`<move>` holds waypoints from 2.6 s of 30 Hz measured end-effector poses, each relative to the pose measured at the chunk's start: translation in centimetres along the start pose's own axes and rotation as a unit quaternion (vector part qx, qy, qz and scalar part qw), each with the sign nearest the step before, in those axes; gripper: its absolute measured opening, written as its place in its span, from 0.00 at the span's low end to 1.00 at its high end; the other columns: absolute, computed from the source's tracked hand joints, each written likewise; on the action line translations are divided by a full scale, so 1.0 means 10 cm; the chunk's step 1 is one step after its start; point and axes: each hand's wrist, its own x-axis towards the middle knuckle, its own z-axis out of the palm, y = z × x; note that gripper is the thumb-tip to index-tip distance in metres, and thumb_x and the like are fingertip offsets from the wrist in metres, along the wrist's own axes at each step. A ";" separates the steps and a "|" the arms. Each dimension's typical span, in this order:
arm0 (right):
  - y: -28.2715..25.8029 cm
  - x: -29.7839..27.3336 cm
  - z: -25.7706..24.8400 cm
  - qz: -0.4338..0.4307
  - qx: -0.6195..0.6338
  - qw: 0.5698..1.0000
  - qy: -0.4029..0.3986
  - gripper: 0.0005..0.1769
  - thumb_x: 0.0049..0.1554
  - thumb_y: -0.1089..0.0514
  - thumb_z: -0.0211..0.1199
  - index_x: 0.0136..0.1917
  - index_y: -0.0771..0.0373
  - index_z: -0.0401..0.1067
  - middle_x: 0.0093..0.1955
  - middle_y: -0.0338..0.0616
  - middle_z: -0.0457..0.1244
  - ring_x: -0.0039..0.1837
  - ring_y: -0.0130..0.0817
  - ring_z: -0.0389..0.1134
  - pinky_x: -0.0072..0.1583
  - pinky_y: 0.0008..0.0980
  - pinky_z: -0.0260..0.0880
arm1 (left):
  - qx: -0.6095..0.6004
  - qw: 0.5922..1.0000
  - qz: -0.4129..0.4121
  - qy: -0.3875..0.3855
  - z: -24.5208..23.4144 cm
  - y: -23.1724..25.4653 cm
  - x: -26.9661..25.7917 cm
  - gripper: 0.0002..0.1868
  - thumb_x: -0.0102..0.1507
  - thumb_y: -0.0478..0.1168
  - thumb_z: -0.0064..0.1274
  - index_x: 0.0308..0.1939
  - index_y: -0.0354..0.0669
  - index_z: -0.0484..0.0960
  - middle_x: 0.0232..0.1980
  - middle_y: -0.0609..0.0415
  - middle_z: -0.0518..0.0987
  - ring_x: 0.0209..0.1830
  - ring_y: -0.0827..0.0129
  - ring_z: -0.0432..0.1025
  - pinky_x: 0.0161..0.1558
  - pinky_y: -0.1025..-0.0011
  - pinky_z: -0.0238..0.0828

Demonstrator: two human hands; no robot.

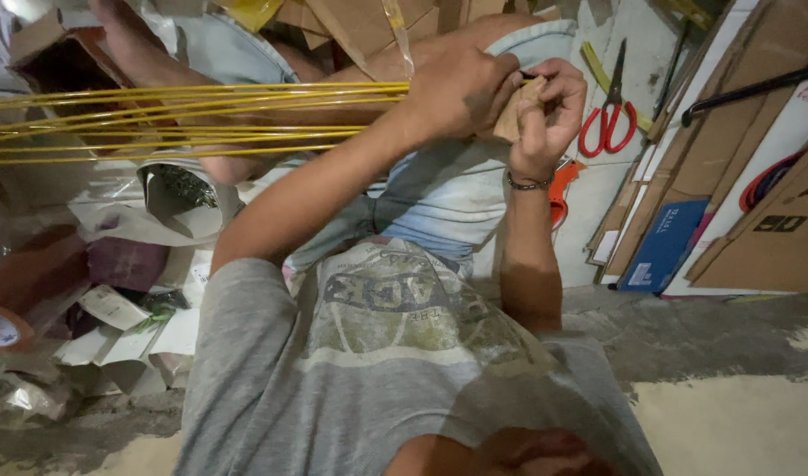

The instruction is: Bundle long yellow rods using cardboard and packing tape.

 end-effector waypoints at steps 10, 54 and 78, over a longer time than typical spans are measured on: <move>0.25 -0.24 -0.08 0.010 0.059 0.998 0.010 0.27 0.74 0.58 0.58 0.85 0.58 0.65 0.73 0.54 0.69 0.74 0.42 0.70 0.75 0.41 0.71 | -0.292 0.948 0.037 -0.120 -0.05 -0.40 0.28 0.30 0.71 0.34 0.47 0.79 0.42 0.72 0.77 0.39 0.80 0.76 0.50 0.75 0.75 0.62 0.67; 0.04 -0.02 0.11 -0.073 -0.051 0.996 0.024 0.08 0.63 0.61 0.58 0.51 0.66 0.74 0.58 0.54 0.66 0.63 0.46 0.68 0.68 0.48 0.68 | 0.161 0.982 0.043 0.086 0.11 0.11 -0.28 0.13 0.76 0.52 0.55 0.57 0.50 0.76 0.41 0.56 0.79 0.35 0.53 0.77 0.32 0.53 0.73; 0.47 -0.82 -0.90 -0.314 -0.315 0.895 -0.039 0.36 0.64 0.23 0.65 0.57 0.58 0.71 0.53 0.51 0.61 0.55 0.51 0.66 0.58 0.53 0.65 | 0.116 0.992 0.009 0.056 0.01 -0.07 -0.35 0.28 0.81 0.65 0.55 0.73 0.51 0.78 0.69 0.50 0.83 0.60 0.45 0.79 0.55 0.47 0.75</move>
